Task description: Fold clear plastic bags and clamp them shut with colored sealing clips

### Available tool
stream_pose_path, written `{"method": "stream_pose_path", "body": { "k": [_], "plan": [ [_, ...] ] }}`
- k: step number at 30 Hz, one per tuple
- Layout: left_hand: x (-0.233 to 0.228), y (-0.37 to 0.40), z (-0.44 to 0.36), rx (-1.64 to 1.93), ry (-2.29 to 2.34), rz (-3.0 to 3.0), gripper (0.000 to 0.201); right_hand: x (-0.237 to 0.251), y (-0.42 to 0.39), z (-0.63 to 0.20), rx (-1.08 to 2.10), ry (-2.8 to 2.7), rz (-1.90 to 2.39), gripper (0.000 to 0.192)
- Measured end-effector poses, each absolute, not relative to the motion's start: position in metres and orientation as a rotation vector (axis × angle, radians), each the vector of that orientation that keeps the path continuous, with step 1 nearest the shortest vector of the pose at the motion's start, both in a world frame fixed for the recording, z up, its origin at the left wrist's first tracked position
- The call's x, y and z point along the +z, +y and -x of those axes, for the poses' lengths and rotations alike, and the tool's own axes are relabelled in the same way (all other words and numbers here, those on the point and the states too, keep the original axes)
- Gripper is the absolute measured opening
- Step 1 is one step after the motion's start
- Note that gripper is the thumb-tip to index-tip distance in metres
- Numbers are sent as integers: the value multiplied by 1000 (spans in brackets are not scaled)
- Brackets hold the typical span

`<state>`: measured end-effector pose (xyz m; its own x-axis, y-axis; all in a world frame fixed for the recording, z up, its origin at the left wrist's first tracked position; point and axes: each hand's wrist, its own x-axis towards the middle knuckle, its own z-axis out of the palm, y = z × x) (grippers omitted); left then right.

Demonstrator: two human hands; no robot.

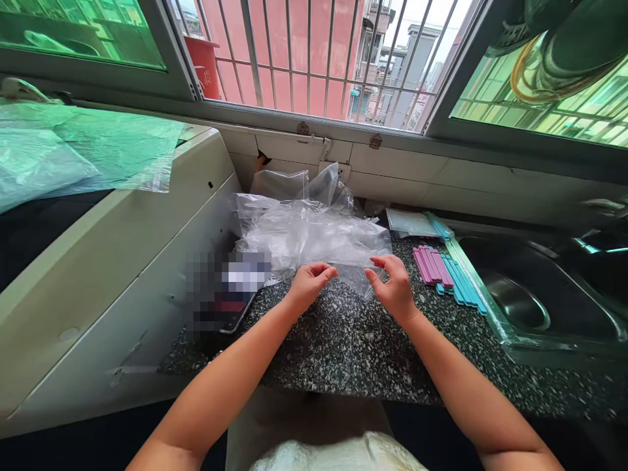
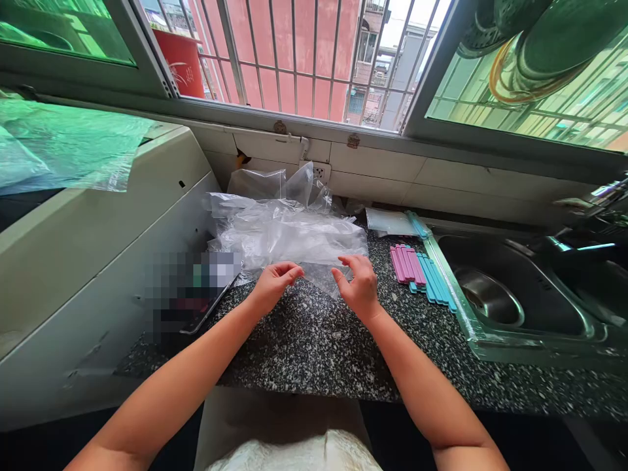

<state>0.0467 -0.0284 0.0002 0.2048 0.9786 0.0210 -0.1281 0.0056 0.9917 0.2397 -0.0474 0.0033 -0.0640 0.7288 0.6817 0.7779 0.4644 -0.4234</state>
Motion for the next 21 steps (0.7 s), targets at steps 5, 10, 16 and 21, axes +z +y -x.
{"method": "stream_pose_path", "body": {
  "k": [5,10,16,21],
  "plan": [
    [-3,-25,-44,1169,928,-1107,30,-2,-50,-237,-243,-1858,1218,23],
    [-4,-23,-39,1178,840,-1125,31,-6,-48,-237,17,-1801,1243,21],
    [-1,-25,-34,1234,621,-1190,31,-10,-41,-236,827,-1528,1375,35],
    [-1,-27,-33,1188,520,-1254,31,-10,-43,-227,1314,-1315,1313,42]
  ]
}}
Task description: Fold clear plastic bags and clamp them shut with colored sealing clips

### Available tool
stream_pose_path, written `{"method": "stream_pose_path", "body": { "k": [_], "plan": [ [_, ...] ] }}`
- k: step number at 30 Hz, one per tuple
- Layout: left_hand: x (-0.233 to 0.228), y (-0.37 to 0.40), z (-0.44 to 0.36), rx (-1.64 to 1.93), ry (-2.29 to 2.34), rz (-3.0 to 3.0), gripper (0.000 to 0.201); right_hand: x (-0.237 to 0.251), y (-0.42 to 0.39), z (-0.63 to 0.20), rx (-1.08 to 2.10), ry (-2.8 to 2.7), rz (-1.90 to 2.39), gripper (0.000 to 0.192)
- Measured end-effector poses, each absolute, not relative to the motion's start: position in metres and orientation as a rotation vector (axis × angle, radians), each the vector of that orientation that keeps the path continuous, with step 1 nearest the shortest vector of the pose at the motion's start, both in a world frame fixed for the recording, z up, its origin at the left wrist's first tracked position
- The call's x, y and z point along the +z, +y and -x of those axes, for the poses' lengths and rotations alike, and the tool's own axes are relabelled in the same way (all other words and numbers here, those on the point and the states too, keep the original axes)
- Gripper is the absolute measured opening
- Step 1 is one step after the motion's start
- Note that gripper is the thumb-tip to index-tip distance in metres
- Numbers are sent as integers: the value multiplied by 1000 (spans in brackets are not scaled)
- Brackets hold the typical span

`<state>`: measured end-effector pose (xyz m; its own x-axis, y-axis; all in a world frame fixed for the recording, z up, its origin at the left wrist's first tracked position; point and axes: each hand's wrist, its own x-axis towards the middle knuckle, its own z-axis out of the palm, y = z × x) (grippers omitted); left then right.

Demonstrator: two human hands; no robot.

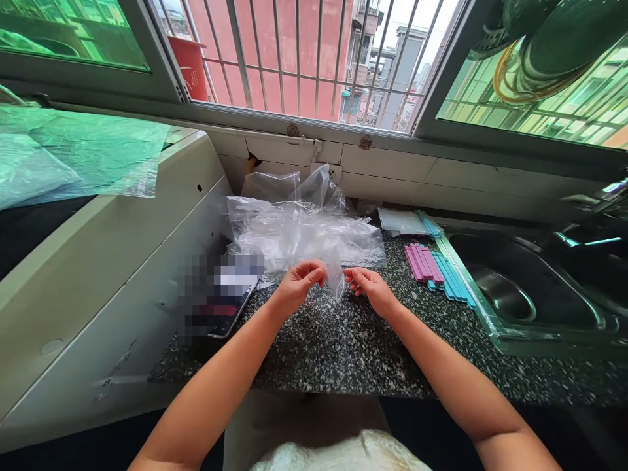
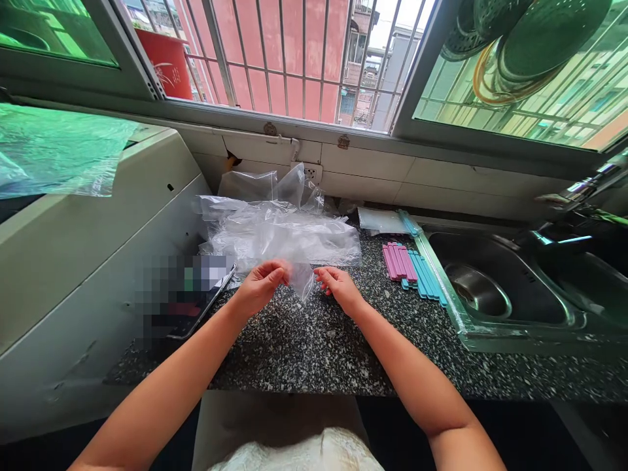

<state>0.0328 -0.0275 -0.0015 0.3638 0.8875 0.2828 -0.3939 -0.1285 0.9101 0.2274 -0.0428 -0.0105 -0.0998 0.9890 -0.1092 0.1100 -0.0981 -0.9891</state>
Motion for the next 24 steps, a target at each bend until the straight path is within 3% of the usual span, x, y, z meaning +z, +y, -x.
{"method": "stream_pose_path", "body": {
  "k": [9,24],
  "plan": [
    [-1,-27,-29,1120,534,-1299,26,-5,-44,-227,1261,-1283,1220,29],
    [4,-23,-28,1147,805,-1391,29,-2,-43,-232,1146,-1405,1261,27]
  ]
}}
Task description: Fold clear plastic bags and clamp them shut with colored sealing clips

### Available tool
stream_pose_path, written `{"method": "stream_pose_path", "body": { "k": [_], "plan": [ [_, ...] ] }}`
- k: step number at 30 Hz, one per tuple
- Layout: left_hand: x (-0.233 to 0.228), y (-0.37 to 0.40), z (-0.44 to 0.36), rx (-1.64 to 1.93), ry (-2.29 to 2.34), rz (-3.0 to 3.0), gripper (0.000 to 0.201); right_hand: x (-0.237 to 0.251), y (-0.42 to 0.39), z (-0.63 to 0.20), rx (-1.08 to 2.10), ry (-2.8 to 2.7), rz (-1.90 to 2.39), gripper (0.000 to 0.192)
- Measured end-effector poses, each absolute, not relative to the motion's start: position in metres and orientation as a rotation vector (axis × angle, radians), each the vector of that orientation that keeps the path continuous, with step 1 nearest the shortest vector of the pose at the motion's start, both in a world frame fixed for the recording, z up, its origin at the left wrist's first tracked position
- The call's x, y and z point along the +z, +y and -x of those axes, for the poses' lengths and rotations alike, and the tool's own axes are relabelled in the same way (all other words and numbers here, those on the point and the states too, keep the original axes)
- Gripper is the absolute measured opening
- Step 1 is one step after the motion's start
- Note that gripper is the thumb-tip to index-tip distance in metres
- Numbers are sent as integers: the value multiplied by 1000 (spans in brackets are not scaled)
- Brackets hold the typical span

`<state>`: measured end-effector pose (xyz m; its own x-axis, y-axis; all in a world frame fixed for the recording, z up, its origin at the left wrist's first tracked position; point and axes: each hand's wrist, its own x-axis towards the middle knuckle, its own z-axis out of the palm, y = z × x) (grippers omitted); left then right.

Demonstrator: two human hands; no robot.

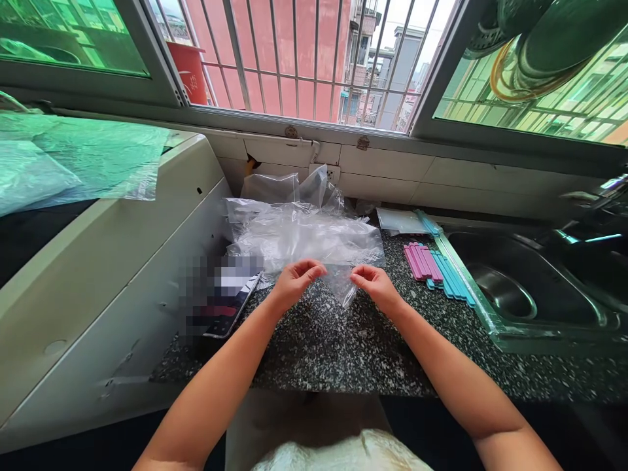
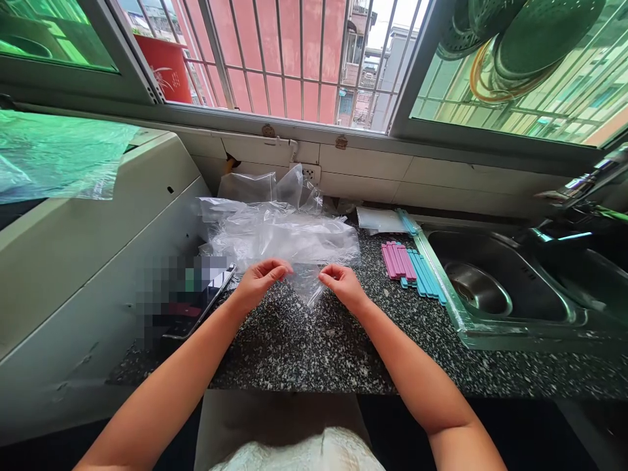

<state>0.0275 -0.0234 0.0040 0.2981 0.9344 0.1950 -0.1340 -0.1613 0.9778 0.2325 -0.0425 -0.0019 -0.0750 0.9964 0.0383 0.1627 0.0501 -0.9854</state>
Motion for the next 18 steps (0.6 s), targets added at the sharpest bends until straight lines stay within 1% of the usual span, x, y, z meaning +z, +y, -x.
{"method": "stream_pose_path", "body": {
  "k": [5,8,13,18],
  "plan": [
    [3,-20,-26,1137,934,-1442,26,6,-42,-241,1025,-1484,1300,24],
    [-1,-18,-25,1123,970,-1511,25,10,-42,-243,1004,-1521,1306,22],
    [-3,-19,-23,1173,1017,-1717,21,12,-42,-246,1050,-1509,1315,22],
    [-4,-21,-22,1243,943,-1938,18,12,-40,-253,1192,-1462,1310,26]
  ]
}}
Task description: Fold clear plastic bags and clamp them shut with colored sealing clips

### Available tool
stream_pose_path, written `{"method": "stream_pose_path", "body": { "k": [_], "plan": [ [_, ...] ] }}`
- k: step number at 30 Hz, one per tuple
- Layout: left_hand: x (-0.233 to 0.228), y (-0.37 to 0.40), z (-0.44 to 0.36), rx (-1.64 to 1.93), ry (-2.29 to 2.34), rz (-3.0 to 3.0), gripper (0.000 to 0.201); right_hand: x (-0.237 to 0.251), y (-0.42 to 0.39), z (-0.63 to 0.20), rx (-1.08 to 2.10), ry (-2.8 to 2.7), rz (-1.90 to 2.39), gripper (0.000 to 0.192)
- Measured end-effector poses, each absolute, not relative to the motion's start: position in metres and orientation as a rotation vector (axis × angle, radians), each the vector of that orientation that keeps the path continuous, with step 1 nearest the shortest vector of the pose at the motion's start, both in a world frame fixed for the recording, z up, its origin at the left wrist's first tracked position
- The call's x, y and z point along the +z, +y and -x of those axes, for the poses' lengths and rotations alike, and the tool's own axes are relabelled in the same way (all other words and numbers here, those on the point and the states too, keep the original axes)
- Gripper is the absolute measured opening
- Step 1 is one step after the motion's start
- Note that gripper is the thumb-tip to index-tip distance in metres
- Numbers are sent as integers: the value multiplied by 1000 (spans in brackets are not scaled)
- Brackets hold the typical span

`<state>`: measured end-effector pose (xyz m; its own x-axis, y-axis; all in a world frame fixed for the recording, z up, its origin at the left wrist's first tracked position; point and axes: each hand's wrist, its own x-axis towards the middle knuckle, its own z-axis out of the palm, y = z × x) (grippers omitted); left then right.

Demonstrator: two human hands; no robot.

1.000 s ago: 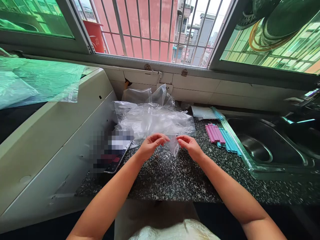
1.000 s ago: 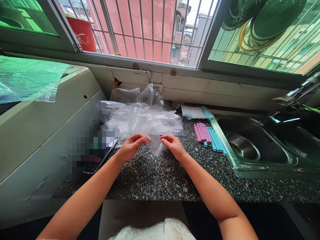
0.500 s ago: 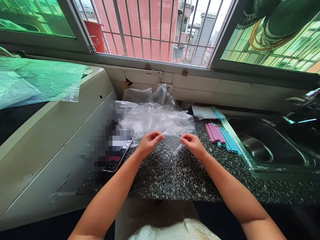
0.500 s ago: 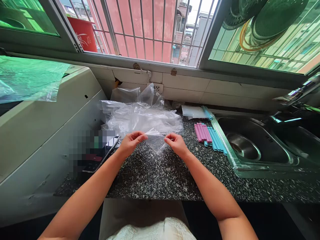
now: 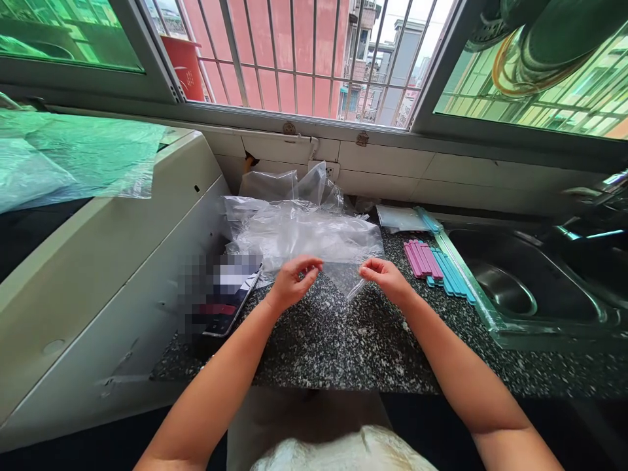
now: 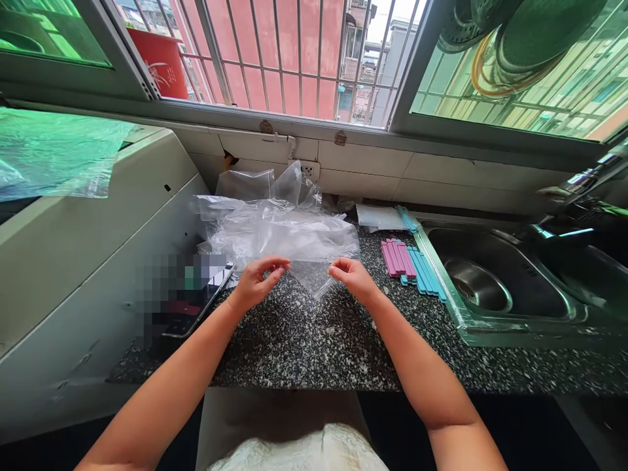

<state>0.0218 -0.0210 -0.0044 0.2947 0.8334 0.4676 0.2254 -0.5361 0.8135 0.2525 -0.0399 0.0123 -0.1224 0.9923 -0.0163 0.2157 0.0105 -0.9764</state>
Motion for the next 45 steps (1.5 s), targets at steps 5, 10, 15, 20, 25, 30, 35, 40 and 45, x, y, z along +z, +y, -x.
{"method": "stream_pose_path", "body": {
  "k": [5,10,15,20,25,30,35,40,45],
  "plan": [
    [-10,-21,-25,1366,931,-2238,31,8,-38,-254,1376,-1417,1286,28],
    [-9,-23,-28,1392,951,-2439,15,6,-39,-250,1424,-1378,1312,28],
    [-9,-25,-28,1412,946,-2484,20,7,-39,-251,1435,-1347,1370,29],
    [-10,-24,-29,1356,924,-2393,19,7,-38,-252,1415,-1376,1410,29],
    [-8,-25,-30,1296,929,-2388,19,4,-39,-251,1201,-1515,1464,28],
    [-4,-27,-30,1250,951,-2458,21,5,-43,-247,868,-1625,1463,21],
    [0,-30,-30,1220,930,-2484,20,13,-53,-240,581,-1713,1373,17],
    [2,-33,-31,1138,923,-2518,19,17,-61,-234,504,-1814,1198,20],
    [1,-33,-33,1123,903,-2539,18,17,-62,-233,507,-1887,1129,28]
  ]
}}
